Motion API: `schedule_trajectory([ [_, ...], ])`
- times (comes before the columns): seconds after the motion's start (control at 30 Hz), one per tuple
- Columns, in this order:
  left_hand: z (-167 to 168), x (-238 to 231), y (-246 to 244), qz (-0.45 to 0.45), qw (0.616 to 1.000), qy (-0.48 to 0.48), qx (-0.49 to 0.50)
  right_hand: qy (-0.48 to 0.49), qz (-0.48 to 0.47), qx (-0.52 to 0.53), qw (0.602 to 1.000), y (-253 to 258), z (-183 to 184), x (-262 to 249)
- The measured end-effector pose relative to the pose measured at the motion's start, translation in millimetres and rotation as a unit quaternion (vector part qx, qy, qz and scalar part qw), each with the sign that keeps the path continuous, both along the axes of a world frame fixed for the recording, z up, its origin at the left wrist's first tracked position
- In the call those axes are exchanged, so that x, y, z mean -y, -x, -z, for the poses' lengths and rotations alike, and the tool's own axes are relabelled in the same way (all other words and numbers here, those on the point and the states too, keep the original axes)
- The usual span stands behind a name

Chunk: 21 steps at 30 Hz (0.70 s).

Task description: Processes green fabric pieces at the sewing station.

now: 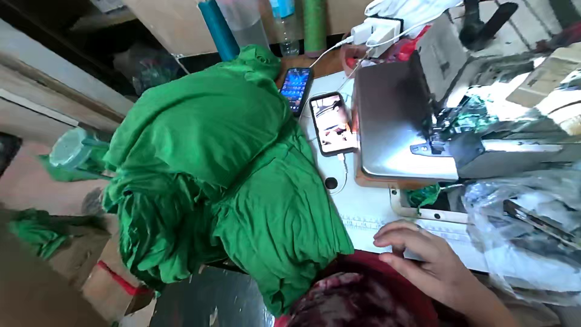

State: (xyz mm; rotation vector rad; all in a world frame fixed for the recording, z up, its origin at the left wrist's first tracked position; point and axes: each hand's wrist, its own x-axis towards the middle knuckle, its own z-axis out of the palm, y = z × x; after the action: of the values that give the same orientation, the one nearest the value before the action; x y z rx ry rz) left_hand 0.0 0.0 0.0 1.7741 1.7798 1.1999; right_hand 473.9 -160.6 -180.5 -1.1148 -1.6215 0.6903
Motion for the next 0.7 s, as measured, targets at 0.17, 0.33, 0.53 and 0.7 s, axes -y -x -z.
schedule_trajectory([
  [0.17,60.3,14.0,-99.4,0.286,0.936,-0.100,-0.181,0.006,-0.041,0.038,0.998,19.8,-7.9,-11.2],
  [0.33,93.3,63.3,-130.9,0.165,0.927,0.077,-0.329,0.011,-0.032,0.115,0.993,33.6,-17.1,-26.2],
  [0.53,127.2,76.6,-127.6,0.158,0.971,0.105,-0.148,0.023,-0.050,0.112,0.992,45.9,-14.7,-30.2],
  [0.7,143.2,87.7,-148.9,0.224,0.865,0.179,0.411,0.004,-0.032,0.086,0.996,46.6,-13.5,-25.4],
])
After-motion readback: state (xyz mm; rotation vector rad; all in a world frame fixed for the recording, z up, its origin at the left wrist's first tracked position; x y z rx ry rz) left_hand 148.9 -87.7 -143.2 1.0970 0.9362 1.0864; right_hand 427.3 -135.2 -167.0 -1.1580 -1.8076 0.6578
